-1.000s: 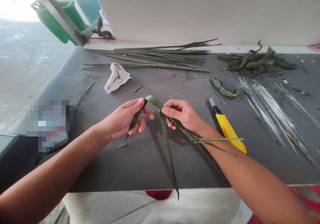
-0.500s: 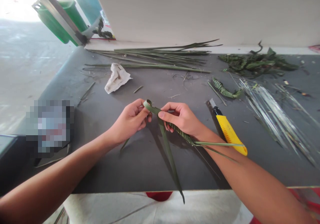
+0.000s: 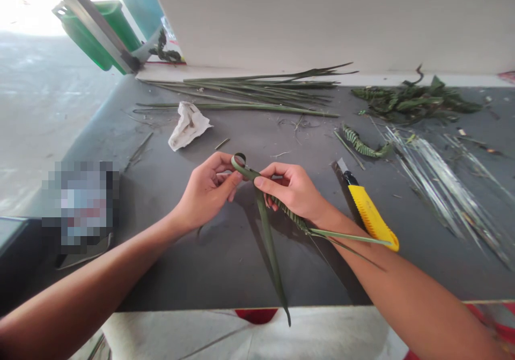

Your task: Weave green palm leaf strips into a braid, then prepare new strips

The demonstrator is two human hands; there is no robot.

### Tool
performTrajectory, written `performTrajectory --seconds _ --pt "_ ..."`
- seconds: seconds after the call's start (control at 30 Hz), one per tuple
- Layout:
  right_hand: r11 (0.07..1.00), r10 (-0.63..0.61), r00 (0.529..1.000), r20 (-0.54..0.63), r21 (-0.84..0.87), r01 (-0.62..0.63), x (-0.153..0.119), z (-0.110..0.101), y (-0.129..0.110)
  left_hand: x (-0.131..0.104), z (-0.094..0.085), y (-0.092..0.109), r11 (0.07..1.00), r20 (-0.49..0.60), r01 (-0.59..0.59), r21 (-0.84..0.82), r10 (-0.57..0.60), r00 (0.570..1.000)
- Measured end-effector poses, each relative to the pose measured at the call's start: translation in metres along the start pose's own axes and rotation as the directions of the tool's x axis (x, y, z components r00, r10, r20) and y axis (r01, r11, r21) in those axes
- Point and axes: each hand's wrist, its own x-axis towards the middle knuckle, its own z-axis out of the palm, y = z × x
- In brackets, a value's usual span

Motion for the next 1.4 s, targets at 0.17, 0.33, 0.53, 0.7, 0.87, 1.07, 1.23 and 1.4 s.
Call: performTrajectory --seconds 0.17,0.33,0.53,0.7,0.87,1.07,1.23,1.4 --pt "1.0 0.011 1.0 -0.008 -0.01 -0.011 -0.001 -0.001 0.0 0.001 -0.002 0.005 0.997 0.022 0.02 -0.077 -0.019 1.0" --pt "1.0 0.007 1.0 -0.019 -0.03 -0.008 0.0 -0.001 0.001 0.001 -0.003 0.007 0.994 0.112 0.079 -0.08 -0.07 0.991" --pt "0.999 0.016 0.999 -0.028 -0.036 -0.017 0.0 -0.001 0.003 0.004 -0.009 0.005 0.995 0.061 0.043 0.091 -0.049 0.997" --pt "0.998 0.006 0.999 -0.036 -0.06 -0.009 0.0 -0.001 0.002 0.005 -0.007 0.005 0.972 0.159 0.202 -0.124 -0.181 0.97" --pt "0.998 0.005 0.999 -0.032 -0.058 -0.006 0.0 -0.001 0.001 -0.002 -0.001 0.009 0.964 0.134 0.191 -0.185 -0.167 0.977" --pt "0.998 0.003 0.999 -0.044 -0.062 -0.006 0.0 -0.001 -0.001 -0.006 0.001 0.007 0.995 0.129 0.091 -0.047 -0.084 0.988" --pt "0.998 0.01 0.999 -0.052 -0.053 -0.013 0.001 -0.001 -0.002 -0.005 0.004 0.002 0.992 0.099 0.116 -0.04 -0.111 0.989" --pt "0.999 0.015 0.998 -0.063 -0.046 -0.018 0.0 -0.002 -0.001 -0.005 0.007 0.001 0.992 0.073 0.117 0.054 -0.121 0.99"
